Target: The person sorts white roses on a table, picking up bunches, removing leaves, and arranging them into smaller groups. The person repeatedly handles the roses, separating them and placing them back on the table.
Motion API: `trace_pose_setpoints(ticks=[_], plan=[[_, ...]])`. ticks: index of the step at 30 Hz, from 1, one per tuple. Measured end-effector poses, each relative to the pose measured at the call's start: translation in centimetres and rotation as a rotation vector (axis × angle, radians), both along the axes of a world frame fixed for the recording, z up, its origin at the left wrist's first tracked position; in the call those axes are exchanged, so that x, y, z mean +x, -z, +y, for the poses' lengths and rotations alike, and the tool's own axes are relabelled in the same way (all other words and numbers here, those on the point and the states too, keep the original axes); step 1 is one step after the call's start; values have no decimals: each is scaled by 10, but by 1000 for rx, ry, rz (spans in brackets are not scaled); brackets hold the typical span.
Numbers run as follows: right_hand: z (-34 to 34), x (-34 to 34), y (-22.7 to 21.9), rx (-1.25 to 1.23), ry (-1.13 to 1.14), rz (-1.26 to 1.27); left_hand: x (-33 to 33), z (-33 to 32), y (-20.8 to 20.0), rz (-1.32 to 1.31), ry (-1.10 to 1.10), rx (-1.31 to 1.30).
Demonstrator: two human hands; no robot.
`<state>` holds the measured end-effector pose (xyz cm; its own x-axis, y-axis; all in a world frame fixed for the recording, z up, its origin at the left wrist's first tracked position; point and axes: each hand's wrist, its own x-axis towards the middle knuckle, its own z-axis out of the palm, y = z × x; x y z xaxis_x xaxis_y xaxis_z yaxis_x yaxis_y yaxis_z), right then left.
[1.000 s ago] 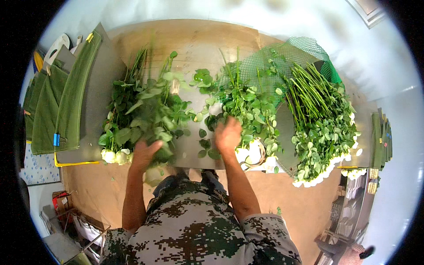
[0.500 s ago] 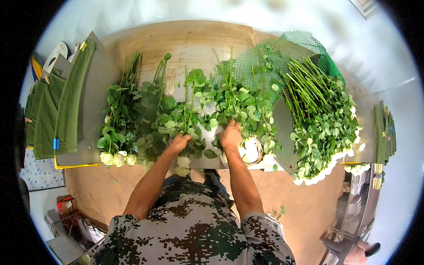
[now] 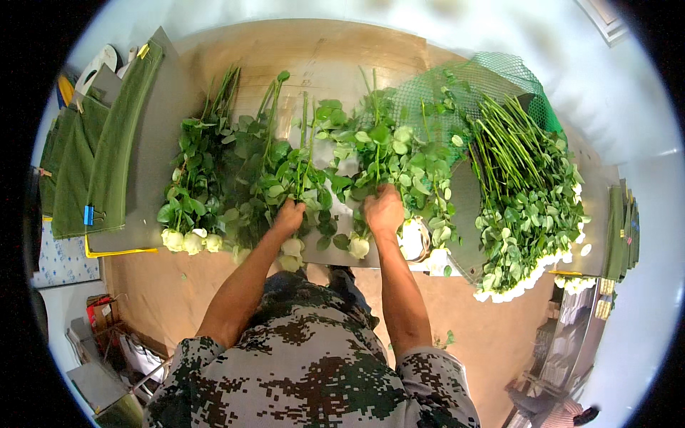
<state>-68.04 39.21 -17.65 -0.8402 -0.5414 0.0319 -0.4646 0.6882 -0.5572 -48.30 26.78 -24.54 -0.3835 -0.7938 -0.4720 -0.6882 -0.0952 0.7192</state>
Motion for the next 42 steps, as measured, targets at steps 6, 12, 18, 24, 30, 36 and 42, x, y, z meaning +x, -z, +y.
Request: trace_pose_setpoints(ticks=[6,12,18,24,30,36,42], plan=[[-9,50,-13,-246,-88,-56,4,2,-15,38,169,-18],[-25,73,48,-50,-145,-167,-4,5,-13,92,37,3],[-39,81,44,2,-238,-208,-9,5,-30,17,117,-15],[-35,80,55,-182,-197,-395,-8,3,-13,88,93,-72],[-23,46,61,-319,-164,-507,14,3,-70,71,137,13],[-50,24,-48,-614,-250,-1004,74,10,-216,279,25,-43],[-110,108,-56,-701,-312,-1000,161,11,-247,563,-427,-177]])
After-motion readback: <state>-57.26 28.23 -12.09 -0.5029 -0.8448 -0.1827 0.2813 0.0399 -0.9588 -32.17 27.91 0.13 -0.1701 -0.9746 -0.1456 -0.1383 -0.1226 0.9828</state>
